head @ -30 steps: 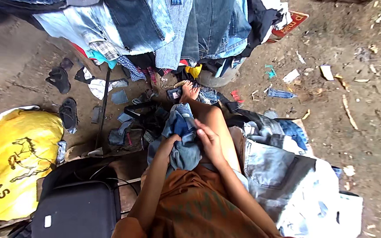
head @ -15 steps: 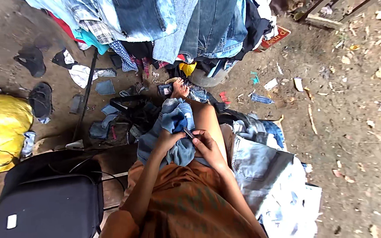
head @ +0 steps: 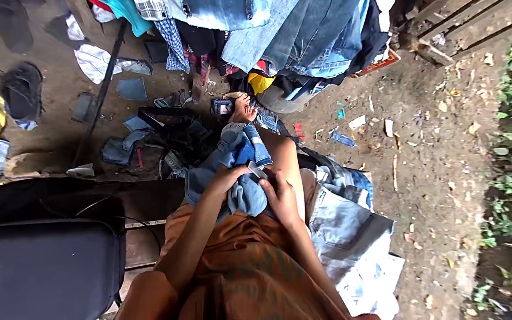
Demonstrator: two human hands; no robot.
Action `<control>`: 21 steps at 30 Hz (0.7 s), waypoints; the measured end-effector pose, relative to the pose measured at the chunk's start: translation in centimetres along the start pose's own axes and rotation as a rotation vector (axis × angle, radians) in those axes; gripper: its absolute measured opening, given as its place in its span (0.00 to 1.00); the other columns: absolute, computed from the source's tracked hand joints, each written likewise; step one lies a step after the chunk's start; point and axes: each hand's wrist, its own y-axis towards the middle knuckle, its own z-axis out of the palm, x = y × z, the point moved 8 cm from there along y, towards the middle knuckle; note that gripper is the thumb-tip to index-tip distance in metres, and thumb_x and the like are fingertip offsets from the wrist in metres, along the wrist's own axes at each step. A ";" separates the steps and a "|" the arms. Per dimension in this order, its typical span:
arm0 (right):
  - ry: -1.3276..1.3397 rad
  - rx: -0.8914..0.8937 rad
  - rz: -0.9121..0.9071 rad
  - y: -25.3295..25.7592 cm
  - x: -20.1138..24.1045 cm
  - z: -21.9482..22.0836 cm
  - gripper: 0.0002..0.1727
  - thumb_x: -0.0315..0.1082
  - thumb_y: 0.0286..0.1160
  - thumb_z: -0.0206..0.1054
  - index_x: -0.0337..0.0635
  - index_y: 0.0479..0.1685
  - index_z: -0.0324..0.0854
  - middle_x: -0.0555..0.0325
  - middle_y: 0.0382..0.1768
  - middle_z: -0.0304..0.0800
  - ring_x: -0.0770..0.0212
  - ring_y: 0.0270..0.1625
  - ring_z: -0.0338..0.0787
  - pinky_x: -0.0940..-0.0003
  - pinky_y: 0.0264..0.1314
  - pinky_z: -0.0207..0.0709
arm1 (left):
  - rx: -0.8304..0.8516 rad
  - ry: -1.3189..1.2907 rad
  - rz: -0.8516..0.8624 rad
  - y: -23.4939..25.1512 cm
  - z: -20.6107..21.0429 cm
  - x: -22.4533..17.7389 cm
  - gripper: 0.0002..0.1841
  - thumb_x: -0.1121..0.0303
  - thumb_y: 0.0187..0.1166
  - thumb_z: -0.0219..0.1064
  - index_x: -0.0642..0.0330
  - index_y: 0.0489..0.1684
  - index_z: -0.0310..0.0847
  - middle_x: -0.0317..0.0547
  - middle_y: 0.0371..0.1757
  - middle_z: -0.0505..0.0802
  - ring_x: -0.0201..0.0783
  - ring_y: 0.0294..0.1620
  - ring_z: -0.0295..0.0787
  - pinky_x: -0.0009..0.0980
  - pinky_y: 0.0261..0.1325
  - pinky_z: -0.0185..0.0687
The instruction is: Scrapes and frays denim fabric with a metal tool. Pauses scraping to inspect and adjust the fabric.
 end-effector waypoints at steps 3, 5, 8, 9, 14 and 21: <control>-0.112 -0.035 -0.024 0.6 0.4 0.1 0.29 0.48 0.82 0.64 0.30 0.68 0.80 0.45 0.39 0.94 0.47 0.37 0.94 0.46 0.38 0.86 | 0.015 -0.008 0.011 0.2 -0.1 0.2 0.15 0.80 0.73 0.72 0.66 0.56 0.80 0.44 0.41 0.92 0.30 0.43 0.90 0.30 0.52 0.87; -0.141 -0.046 -0.061 1.3 0.7 0.4 0.30 0.48 0.81 0.64 0.29 0.69 0.79 0.45 0.37 0.93 0.48 0.34 0.93 0.47 0.35 0.86 | 0.043 0.043 0.033 0.4 0.1 0.4 0.17 0.78 0.73 0.73 0.66 0.59 0.80 0.45 0.45 0.92 0.31 0.47 0.89 0.31 0.57 0.86; -0.154 -0.053 -0.083 2.4 1.2 0.5 0.30 0.48 0.80 0.66 0.32 0.70 0.80 0.44 0.39 0.94 0.46 0.36 0.94 0.45 0.36 0.85 | 0.054 0.075 0.048 0.4 0.5 0.3 0.15 0.78 0.74 0.73 0.67 0.57 0.81 0.45 0.44 0.91 0.30 0.46 0.89 0.30 0.56 0.86; -0.148 -0.054 -0.090 2.5 1.2 0.5 0.29 0.48 0.79 0.67 0.32 0.69 0.81 0.44 0.40 0.94 0.47 0.36 0.94 0.45 0.37 0.86 | 0.058 0.061 0.059 0.5 0.5 0.1 0.14 0.79 0.73 0.73 0.67 0.55 0.81 0.44 0.42 0.91 0.30 0.45 0.88 0.30 0.55 0.85; -0.134 -0.019 -0.110 1.3 0.3 -0.7 0.28 0.47 0.80 0.65 0.31 0.66 0.83 0.43 0.44 0.95 0.48 0.40 0.95 0.47 0.40 0.87 | 0.079 0.045 0.052 0.4 0.5 0.2 0.17 0.78 0.71 0.74 0.67 0.58 0.80 0.44 0.47 0.91 0.28 0.50 0.88 0.29 0.60 0.85; 0.430 0.037 0.053 3.6 -0.9 1.4 0.12 0.35 0.83 0.60 0.35 0.47 0.83 0.65 0.32 0.86 0.78 0.35 0.84 0.79 0.43 0.81 | 0.123 0.091 0.085 1.6 0.3 0.3 0.21 0.75 0.72 0.75 0.69 0.62 0.78 0.45 0.53 0.91 0.28 0.56 0.87 0.28 0.65 0.83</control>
